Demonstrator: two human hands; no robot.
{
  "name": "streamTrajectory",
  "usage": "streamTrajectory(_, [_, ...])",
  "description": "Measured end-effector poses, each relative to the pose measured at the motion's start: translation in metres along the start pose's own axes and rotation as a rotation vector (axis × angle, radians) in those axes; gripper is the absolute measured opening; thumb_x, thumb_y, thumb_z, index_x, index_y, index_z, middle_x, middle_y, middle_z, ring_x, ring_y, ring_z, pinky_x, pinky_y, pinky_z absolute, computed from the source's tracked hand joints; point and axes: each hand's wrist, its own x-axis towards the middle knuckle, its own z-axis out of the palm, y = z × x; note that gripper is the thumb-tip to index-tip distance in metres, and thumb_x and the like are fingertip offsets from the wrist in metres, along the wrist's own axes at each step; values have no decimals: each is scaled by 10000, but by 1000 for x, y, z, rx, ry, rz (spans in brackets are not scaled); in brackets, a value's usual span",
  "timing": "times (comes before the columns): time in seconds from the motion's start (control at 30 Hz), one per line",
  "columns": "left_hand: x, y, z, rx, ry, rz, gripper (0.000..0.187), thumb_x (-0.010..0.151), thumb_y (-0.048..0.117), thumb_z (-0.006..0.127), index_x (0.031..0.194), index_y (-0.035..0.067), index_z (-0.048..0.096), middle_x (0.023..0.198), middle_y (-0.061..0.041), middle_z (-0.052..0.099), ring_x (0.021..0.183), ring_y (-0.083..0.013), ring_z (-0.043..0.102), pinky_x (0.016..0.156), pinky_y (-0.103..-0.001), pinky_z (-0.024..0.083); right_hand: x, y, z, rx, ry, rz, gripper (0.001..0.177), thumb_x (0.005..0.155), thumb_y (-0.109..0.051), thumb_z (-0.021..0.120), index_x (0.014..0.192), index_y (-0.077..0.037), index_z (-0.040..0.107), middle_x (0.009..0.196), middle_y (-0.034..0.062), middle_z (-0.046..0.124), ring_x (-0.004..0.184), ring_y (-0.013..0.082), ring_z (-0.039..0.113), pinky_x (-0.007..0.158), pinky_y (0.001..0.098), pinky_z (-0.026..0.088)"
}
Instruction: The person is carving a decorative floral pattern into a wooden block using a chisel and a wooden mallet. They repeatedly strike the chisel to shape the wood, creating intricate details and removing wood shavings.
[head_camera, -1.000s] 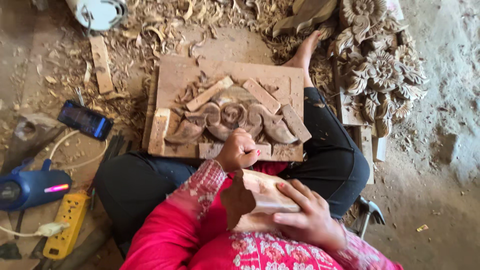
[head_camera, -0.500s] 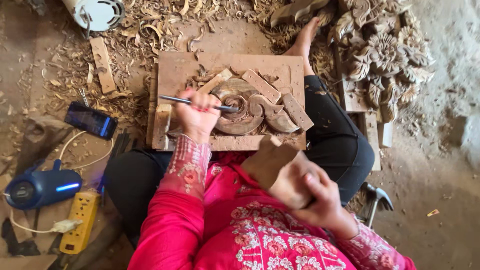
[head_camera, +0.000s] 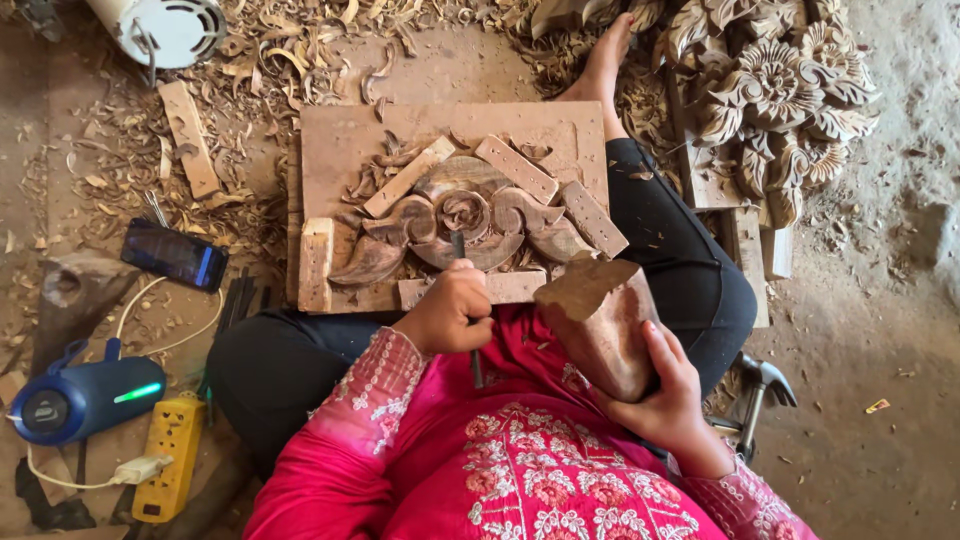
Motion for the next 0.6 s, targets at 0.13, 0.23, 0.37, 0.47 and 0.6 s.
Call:
streamTrajectory(0.13, [-2,-5,-9,-14,-67,13,369,699,166,679,553,76,352,585,-62,421,655,-282,502,732,-410,365,4,-5,8,70,-15,-99,1046,607,-194,941,1504,-73,419,1362,268,559,1190,349,643,982,387,529])
streamTrajectory(0.23, [-2,-10,-16,-50,-103,32,374,703,166,671,568,66,337,592,-72,405,649,-286,486,735,-408,369,10,-12,9,172,-59,-136,1057,615,-180,929,1531,-142,402,1402,302,521,1246,391,622,985,411,524])
streamTrajectory(0.37, [2,-17,-28,-136,-171,21,368,697,154,660,556,69,331,565,-67,400,605,-279,463,728,-403,373,31,-34,7,251,-193,-293,1032,713,-223,963,1565,-302,385,1398,251,557,1238,359,669,969,434,585])
streamTrajectory(0.47, [1,-16,-31,-127,-207,23,362,676,142,654,536,69,328,546,-70,396,578,-282,450,715,-398,369,50,-65,13,194,-330,-543,953,781,-349,951,1543,-444,389,1442,222,539,1195,369,686,917,425,614])
streamTrajectory(0.6, [3,-18,-31,-165,-237,25,342,673,138,657,518,79,359,529,-61,420,556,-272,466,715,-397,371,74,-110,25,-127,-561,-677,838,772,-471,838,1503,-515,432,1465,198,533,1120,449,650,818,451,588])
